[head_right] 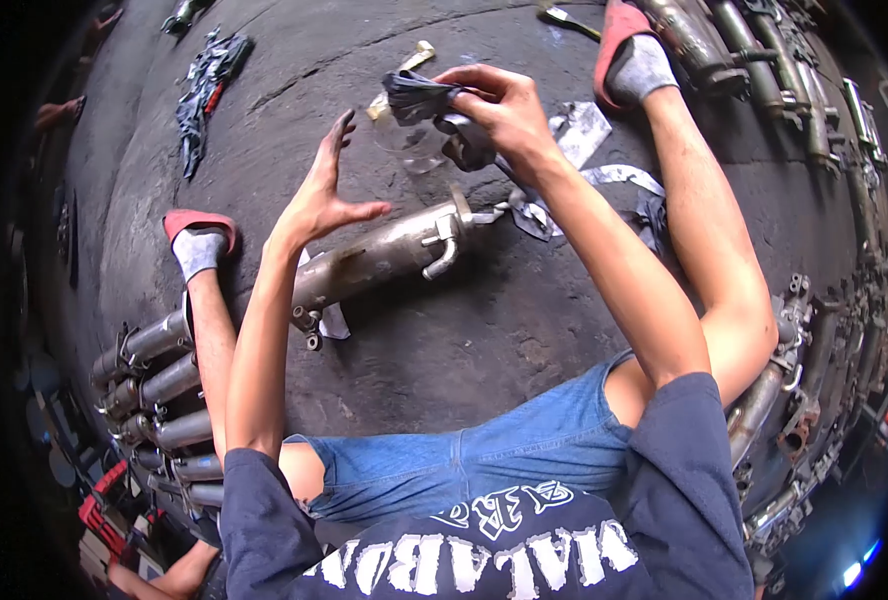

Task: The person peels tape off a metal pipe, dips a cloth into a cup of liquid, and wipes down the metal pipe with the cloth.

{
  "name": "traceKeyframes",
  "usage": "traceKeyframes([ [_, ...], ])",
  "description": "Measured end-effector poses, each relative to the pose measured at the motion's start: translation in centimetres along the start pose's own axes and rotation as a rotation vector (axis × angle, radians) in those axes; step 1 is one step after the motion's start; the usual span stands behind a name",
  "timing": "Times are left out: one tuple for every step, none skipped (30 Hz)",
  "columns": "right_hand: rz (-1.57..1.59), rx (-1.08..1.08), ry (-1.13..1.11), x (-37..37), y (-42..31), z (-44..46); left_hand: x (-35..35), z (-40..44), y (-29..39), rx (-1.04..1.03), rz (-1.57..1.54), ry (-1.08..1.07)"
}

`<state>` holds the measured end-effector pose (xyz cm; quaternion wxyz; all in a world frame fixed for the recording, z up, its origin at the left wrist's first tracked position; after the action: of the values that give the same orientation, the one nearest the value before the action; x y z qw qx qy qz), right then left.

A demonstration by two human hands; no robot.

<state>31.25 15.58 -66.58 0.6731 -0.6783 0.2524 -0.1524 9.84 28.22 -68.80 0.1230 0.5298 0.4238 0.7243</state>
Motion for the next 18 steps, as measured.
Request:
traceKeyframes([
  [0.005, -0.013, -0.011, -0.1, -0.5, -0.4, 1.2, -1.6, 0.3, 0.048, 0.034, 0.001],
  [0.008, -0.026, -0.023, -0.2, -1.0, -0.9, 2.6, -3.2, 1.0, 0.097, 0.066, 0.002],
  [-0.016, -0.022, -0.034, -0.5, -1.7, -1.6, 4.3, -5.2, 1.7, 0.197, 0.034, 0.031],
  [-0.037, -0.016, -0.059, -0.9, -2.1, -2.3, 5.9, -7.6, 0.9, 0.222, 0.064, 0.141],
  [-0.092, -0.032, -0.118, -1.6, -2.4, -3.3, 7.7, -9.9, 0.7, 0.270, 0.018, 0.234],
  [-0.148, -0.046, -0.176, -2.6, -2.6, -4.3, 9.4, -12.3, 0.8, 0.328, 0.112, 0.282],
  [-0.336, -0.038, -0.202, -3.6, -2.3, -5.4, 10.3, -15.5, -0.9, 0.436, 0.042, 0.358],
  [-0.481, 0.012, -0.218, -5.3, -2.5, -6.6, 11.1, -18.2, -1.7, 0.502, 0.069, 0.413],
  [-0.535, 0.108, -0.231, -7.3, -2.4, -7.8, 11.1, -20.9, -2.6, 0.631, 0.078, 0.444],
  [-0.583, 0.188, -0.252, -9.5, -2.0, -8.9, 9.9, -24.5, -5.8, 0.730, -0.005, 0.494],
  [-0.594, 0.246, -0.274, -11.8, -0.7, -10.0, 8.5, -25.9, -6.0, 0.793, -0.119, 0.495],
  [-0.626, 0.210, -0.327, -14.4, 0.9, -11.2, 6.9, -26.8, -5.7, 0.855, -0.236, 0.494],
  [-0.649, 0.190, -0.348, -16.9, 2.4, -12.4, 5.6, -27.4, -5.2, 0.913, -0.298, 0.515],
  [-0.676, 0.177, -0.363, -19.1, 3.3, -13.5, 4.5, -27.7, -4.9, 0.972, -0.364, 0.534],
  [-0.735, 0.284, -0.357, -21.1, 4.3, -14.4, 3.9, -27.8, -5.1, 0.977, -0.385, 0.533],
  [-0.843, 0.351, -0.357, -22.3, 3.7, -15.0, 3.9, -27.5, -5.3, 0.909, -0.323, 0.540],
  [-0.917, 0.338, -0.365, -22.1, 3.6, -14.9, 3.7, -27.5, -5.3, 0.849, -0.262, 0.548],
  [-0.988, 0.324, -0.385, -21.9, 3.8, -14.9, 3.7, -27.7, -4.7, 0.800, -0.201, 0.561],
])
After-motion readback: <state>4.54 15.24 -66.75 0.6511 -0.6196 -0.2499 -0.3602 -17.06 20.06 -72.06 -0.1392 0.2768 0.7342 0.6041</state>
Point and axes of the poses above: each hand's wrist, its own z-axis towards the middle knuckle, its own x-axis out of the back of the hand, y = z × x, the point moved 8 cm from there along z, towards the middle knuckle, and after that the axes turned 4 degrees about y, right-handed, at the moved point
